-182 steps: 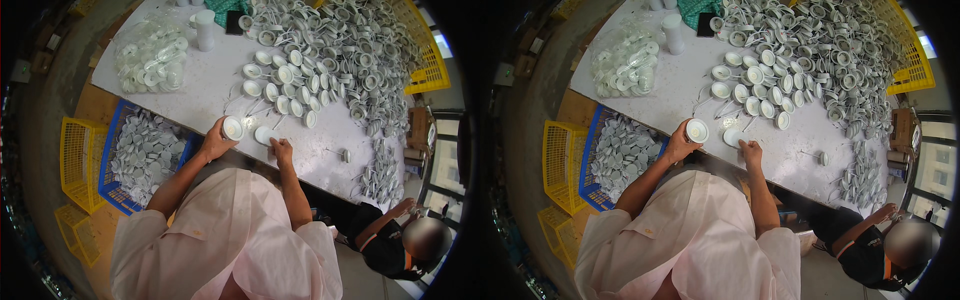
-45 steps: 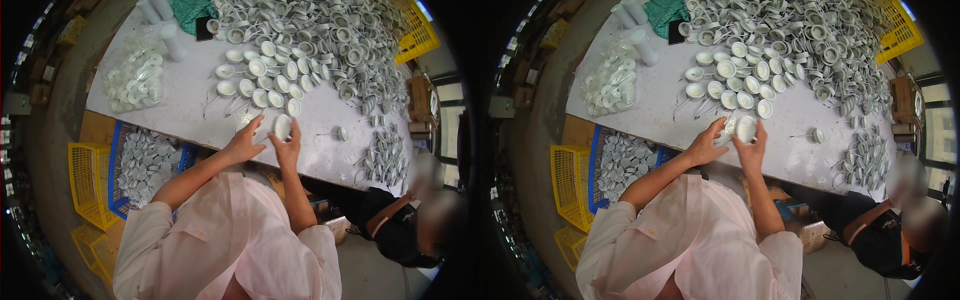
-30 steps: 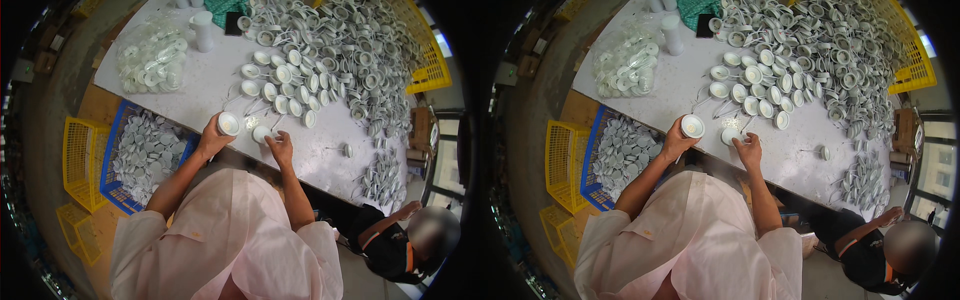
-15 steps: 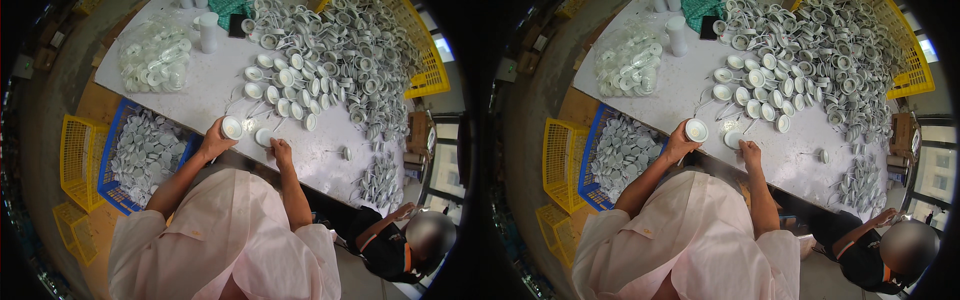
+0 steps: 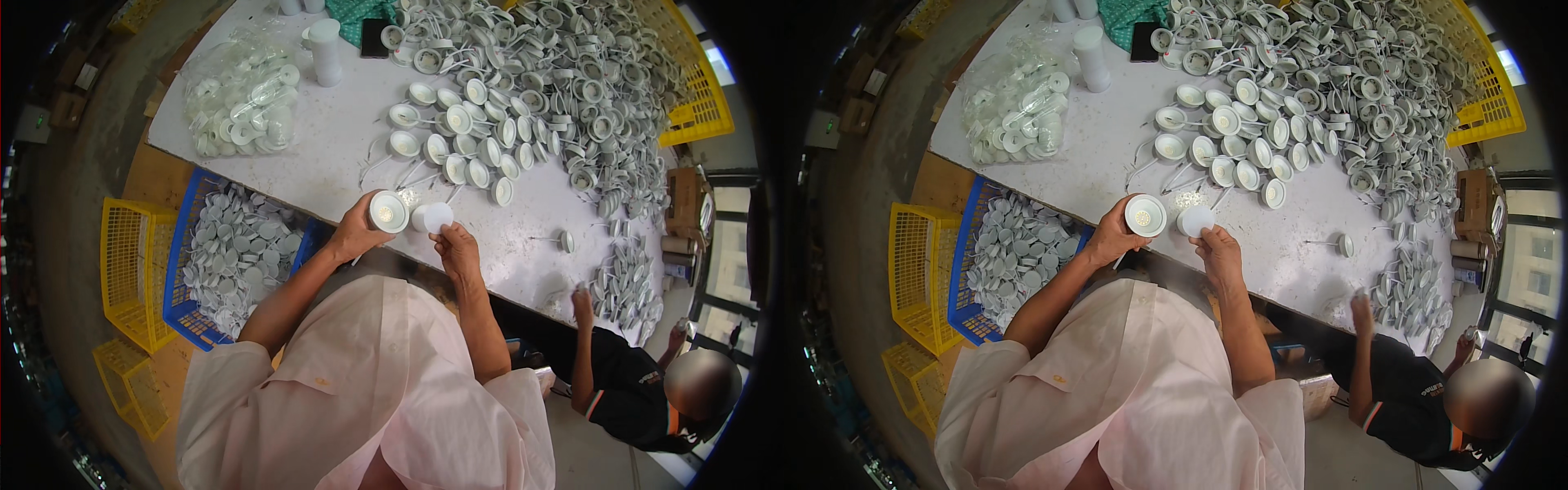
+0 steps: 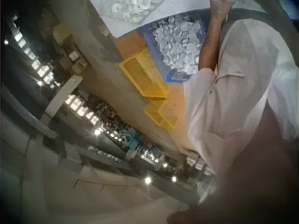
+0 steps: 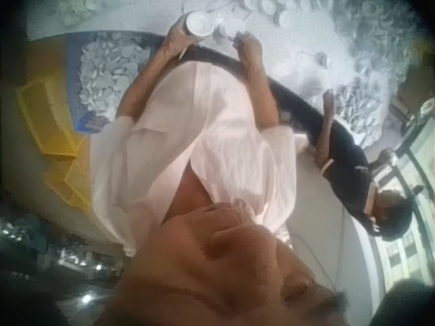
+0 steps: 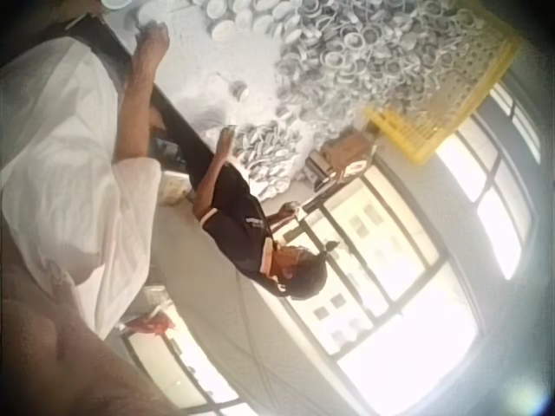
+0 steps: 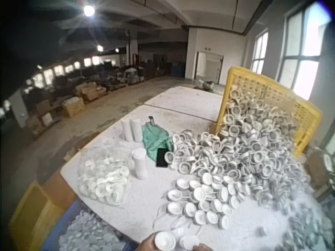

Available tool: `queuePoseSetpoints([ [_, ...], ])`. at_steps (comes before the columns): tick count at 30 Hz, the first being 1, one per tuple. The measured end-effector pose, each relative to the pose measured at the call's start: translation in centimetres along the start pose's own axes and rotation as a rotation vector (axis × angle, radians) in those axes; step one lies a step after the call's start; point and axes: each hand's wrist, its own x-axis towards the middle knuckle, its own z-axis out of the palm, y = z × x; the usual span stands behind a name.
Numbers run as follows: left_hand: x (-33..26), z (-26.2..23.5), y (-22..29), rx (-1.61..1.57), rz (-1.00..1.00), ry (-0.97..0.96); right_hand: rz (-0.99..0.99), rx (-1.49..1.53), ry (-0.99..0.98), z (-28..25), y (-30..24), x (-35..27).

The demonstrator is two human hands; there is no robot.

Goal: The person assembles light fixtures by hand by picking up light housings, fitting diffuser covers onto them, and placing the assembled units into a crate.

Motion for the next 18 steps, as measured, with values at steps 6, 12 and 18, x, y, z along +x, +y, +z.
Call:
queuePoseSetpoints([
  [6,-0.1,0.2,0.3,0.034,-0.026,-0.019,-0.049,-0.065,0.065,1.2,-0.7,-0.8],
  [12,-0.3,0.4,0.2,0.020,-0.037,-0.037,-0.086,-0.117,0.072,2.4,-0.9,-1.6],
  [18,0.1,0.5,-1.2,-0.119,0.151,-0.079,-1.126,-1.122,0.130,5.1,-1.1,-3.1],
])
